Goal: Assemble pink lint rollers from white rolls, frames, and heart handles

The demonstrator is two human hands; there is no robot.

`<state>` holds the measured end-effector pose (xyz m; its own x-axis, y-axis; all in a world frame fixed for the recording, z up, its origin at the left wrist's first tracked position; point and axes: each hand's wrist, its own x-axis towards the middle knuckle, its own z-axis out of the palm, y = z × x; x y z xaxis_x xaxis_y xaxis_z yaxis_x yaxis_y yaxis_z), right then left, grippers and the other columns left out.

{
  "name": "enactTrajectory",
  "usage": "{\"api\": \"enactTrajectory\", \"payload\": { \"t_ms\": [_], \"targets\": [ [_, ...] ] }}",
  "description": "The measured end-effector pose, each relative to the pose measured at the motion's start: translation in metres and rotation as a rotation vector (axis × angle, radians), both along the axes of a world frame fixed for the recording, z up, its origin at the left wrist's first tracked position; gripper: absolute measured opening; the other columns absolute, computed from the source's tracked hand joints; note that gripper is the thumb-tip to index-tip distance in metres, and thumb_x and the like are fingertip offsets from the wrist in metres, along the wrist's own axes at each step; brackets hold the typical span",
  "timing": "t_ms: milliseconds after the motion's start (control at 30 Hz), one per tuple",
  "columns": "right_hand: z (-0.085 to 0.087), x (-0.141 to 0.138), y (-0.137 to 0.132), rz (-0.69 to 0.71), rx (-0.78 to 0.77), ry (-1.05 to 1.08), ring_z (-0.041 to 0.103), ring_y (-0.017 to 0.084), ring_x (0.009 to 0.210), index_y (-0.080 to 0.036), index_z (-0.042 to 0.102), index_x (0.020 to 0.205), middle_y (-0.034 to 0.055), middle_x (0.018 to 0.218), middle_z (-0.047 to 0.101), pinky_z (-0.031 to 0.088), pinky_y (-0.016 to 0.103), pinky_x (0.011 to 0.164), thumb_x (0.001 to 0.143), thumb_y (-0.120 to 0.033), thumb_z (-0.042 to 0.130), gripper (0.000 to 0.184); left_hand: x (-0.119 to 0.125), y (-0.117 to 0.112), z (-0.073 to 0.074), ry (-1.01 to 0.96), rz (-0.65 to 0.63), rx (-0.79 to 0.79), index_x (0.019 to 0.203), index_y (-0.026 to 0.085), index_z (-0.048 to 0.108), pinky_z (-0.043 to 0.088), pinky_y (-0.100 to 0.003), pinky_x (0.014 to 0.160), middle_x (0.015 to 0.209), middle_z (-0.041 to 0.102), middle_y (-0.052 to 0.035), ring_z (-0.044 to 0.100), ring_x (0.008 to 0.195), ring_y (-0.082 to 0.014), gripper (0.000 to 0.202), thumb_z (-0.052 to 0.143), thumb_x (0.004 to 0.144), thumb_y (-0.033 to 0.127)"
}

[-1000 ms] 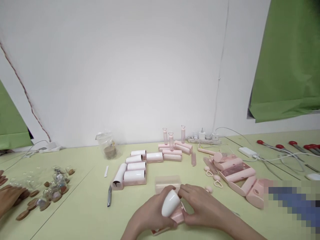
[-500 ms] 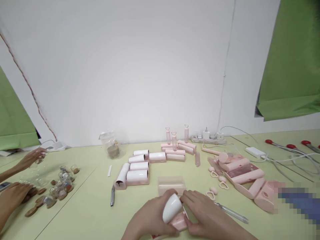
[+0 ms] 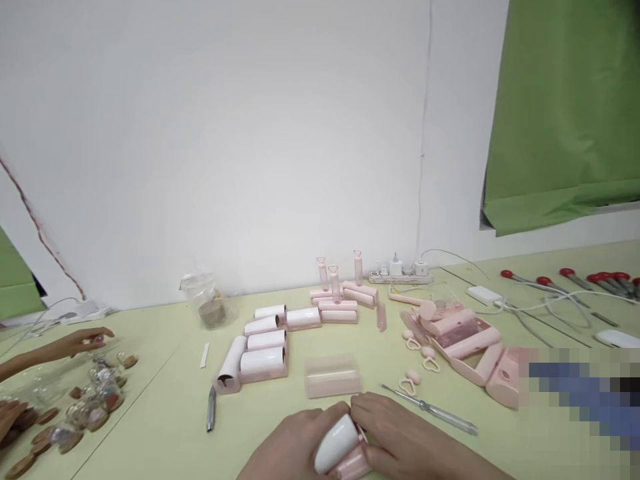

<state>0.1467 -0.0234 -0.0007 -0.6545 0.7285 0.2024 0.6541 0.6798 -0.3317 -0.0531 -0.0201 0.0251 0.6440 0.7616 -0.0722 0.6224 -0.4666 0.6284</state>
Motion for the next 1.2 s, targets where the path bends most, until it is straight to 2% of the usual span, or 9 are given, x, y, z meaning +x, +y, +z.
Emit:
{"api": "enactTrajectory", "payload": {
  "t_ms": [167,267,433,600,733,867,1033,1200],
  "targets": [
    [-0.003,-0.001,0.003,0.009,0.029,0.038,0.049,0.018,0.069,-0.019,0.043,0.068,0.0062,0.075,0.055,0.036,0.027,0.062,0.056,-0.011,0.04,0.014,0.002,-0.004,0.011,0.049,-0.019,0.02,0.11,0.032,0.046,0.038,-0.024,0.071,0.102,0.059,0.0018,0.053,0.089,-0.0215,0.042,0.053,0.069,0.04],
    [-0.007,0.0,0.004,0.02,0.016,0.138,0.047,0.017,0.064,-0.02,0.036,0.062,0.0034,0.068,0.053,0.035,0.025,0.059,0.051,-0.014,0.04,0.013,0.003,-0.007,0.009,0.034,-0.003,0.026,0.11,0.033,0.048,0.039,-0.024,0.07,0.101,0.06,0.0019,0.054,0.088,-0.0215,0.042,0.054,0.069,0.039],
    [-0.013,0.0,0.004,0.007,-0.021,0.285,0.042,0.014,0.059,-0.02,0.031,0.059,-0.0008,0.06,0.044,0.032,0.023,0.057,0.048,-0.015,0.04,0.015,0.003,-0.008,0.0,0.03,0.011,0.021,0.112,0.035,0.047,0.04,-0.026,0.07,0.103,0.06,0.0023,0.054,0.09,-0.0235,0.055,0.063,0.06,0.035],
    [-0.017,-0.003,0.007,-0.002,-0.057,0.305,0.033,0.009,0.05,-0.019,0.026,0.052,-0.0056,0.051,0.032,0.026,0.021,0.05,0.044,-0.013,0.039,0.017,0.007,-0.003,0.005,0.036,-0.016,0.0,0.118,0.034,0.044,0.041,-0.03,0.075,0.106,0.06,-0.001,0.055,0.093,-0.0257,0.057,0.06,0.064,0.04],
    [-0.021,-0.005,0.01,-0.013,-0.065,0.337,0.033,0.008,0.048,-0.019,0.029,0.05,-0.0062,0.049,0.032,0.025,0.02,0.048,0.045,-0.013,0.04,0.014,0.013,0.004,0.008,0.122,-0.091,-0.072,0.119,0.029,0.044,0.041,-0.034,0.079,0.107,0.061,-0.0049,0.056,0.094,-0.0273,0.055,0.058,0.066,0.037],
    [-0.017,-0.004,0.008,-0.075,-0.071,0.375,0.036,0.01,0.051,-0.019,0.033,0.051,-0.0048,0.052,0.038,0.028,0.02,0.049,0.045,-0.013,0.04,0.011,0.014,0.01,0.004,0.053,-0.145,-0.039,0.119,0.028,0.044,0.041,-0.032,0.081,0.105,0.061,-0.0041,0.056,0.092,-0.0241,0.053,0.056,0.068,0.036],
    [-0.01,-0.002,0.005,-0.089,-0.091,0.39,0.038,0.01,0.053,-0.019,0.032,0.052,-0.0044,0.053,0.039,0.03,0.02,0.05,0.046,-0.012,0.041,0.012,0.012,0.01,0.006,0.086,-0.129,-0.011,0.122,0.03,0.04,0.039,-0.033,0.083,0.108,0.06,-0.0047,0.054,0.096,-0.0251,0.059,0.057,0.066,0.036],
    [-0.02,-0.001,0.01,-0.043,-0.158,0.354,0.036,0.008,0.05,-0.019,0.035,0.053,-0.0062,0.051,0.036,0.028,0.019,0.048,0.048,-0.01,0.041,0.012,0.009,-0.005,0.011,0.136,-0.043,-0.044,0.126,0.035,0.034,0.04,-0.031,0.082,0.109,0.057,-0.003,0.053,0.098,-0.0236,0.063,0.055,0.067,0.03]
  ]
}}
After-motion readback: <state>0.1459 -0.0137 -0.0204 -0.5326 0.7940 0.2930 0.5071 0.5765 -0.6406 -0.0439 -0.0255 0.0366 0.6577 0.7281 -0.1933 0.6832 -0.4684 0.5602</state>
